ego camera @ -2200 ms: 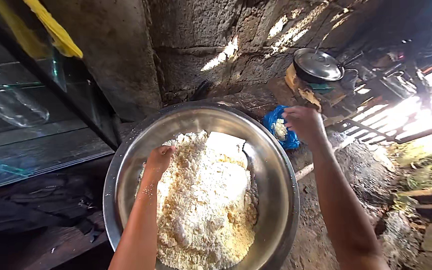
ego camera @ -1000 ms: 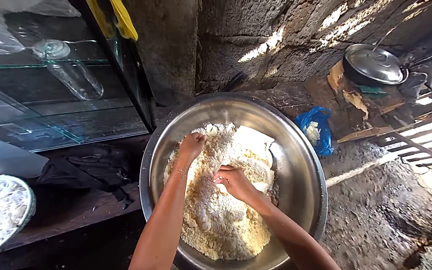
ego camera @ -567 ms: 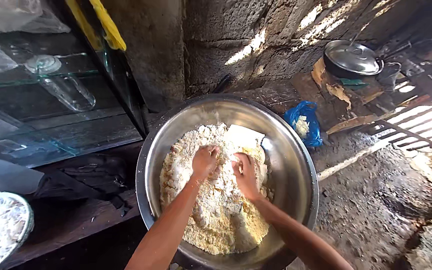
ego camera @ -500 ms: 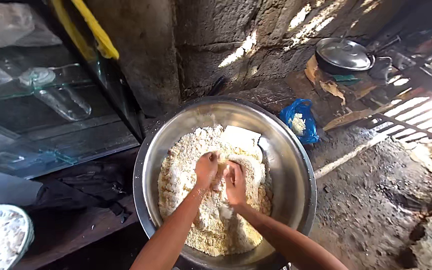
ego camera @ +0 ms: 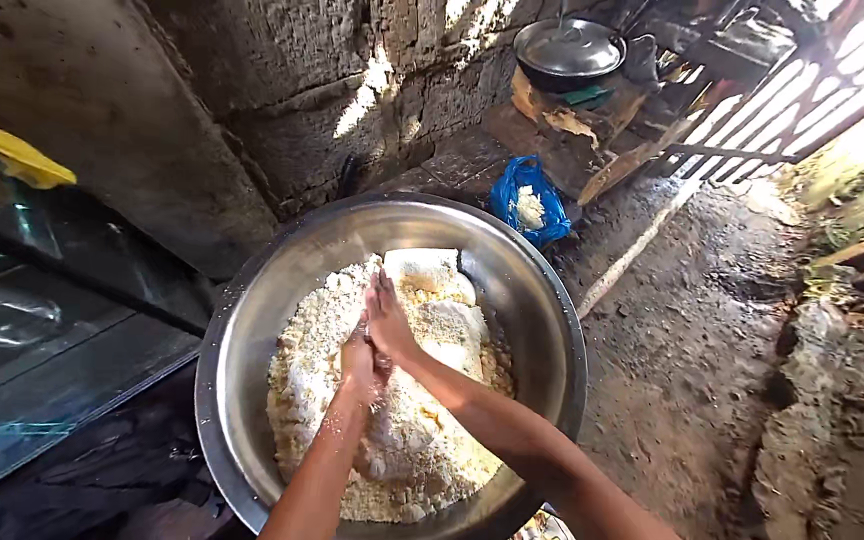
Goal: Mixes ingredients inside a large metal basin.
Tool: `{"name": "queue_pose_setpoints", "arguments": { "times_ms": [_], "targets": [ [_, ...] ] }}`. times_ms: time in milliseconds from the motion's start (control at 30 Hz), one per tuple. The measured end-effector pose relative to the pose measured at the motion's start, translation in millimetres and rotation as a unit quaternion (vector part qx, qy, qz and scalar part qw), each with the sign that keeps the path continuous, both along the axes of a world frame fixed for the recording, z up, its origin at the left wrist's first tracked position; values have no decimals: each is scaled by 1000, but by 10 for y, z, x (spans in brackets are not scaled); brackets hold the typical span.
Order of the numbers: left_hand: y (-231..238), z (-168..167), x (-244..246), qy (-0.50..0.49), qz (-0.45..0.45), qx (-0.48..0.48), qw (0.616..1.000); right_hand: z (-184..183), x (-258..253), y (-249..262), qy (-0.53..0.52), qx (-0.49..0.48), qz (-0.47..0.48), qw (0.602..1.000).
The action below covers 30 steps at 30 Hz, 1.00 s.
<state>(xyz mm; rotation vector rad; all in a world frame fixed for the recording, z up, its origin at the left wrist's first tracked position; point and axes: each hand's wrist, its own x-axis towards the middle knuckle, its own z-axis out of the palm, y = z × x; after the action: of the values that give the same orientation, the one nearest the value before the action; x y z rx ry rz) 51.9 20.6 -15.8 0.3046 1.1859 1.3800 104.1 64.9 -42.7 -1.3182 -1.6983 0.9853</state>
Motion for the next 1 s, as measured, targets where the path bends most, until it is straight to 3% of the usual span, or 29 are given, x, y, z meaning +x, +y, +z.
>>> {"name": "queue_pose_setpoints", "arguments": {
  "times_ms": [67, 133, 167, 267, 300, 433, 500, 633, 733, 800, 900, 967, 1000],
  "targets": [
    [35, -93, -109, -68, -15, 30, 997, 140, -27, -51, -42, -28, 11, 999],
    [171, -436, -391, -108, -64, 186, 975, 262, -44, -255, -71, -21, 64, 995],
    [201, -503, -469, -102, -80, 207, 970, 175, -70, -281, -68, 3, 80, 995],
    [91, -142, -198, -67, 11, 18, 998, 63, -97, 70, -92, 6, 65, 994],
    [62, -98, -172, -74, 0, 4, 997, 62, -119, 154, -106, 8, 59, 993],
    [60, 89, -414, -137, -55, 100, 984, 258, -182, -158, -185, 25, 124, 974],
    [125, 38, -448, -91, -4, 84, 992, 131, -141, -99, -169, 49, 120, 977],
    [93, -109, -434, -89, -52, 24, 994, -49, -230, 78, -114, 108, 88, 984],
    [172, -219, -629, -165, -71, 140, 974, -76, -241, -199, -89, 139, 141, 976],
    [167, -114, -592, -202, -15, 102, 974, -109, -176, -123, -111, 139, 137, 974],
    [116, -44, -488, -131, -47, 27, 990, -59, -191, 58, -115, 150, 88, 978],
    [98, -296, -667, -111, -109, 139, 978, 41, -242, -165, -87, 118, 89, 985],
    [129, -431, -745, -88, -100, 207, 969, 80, -221, -267, -88, 104, 135, 981]
  ]
}}
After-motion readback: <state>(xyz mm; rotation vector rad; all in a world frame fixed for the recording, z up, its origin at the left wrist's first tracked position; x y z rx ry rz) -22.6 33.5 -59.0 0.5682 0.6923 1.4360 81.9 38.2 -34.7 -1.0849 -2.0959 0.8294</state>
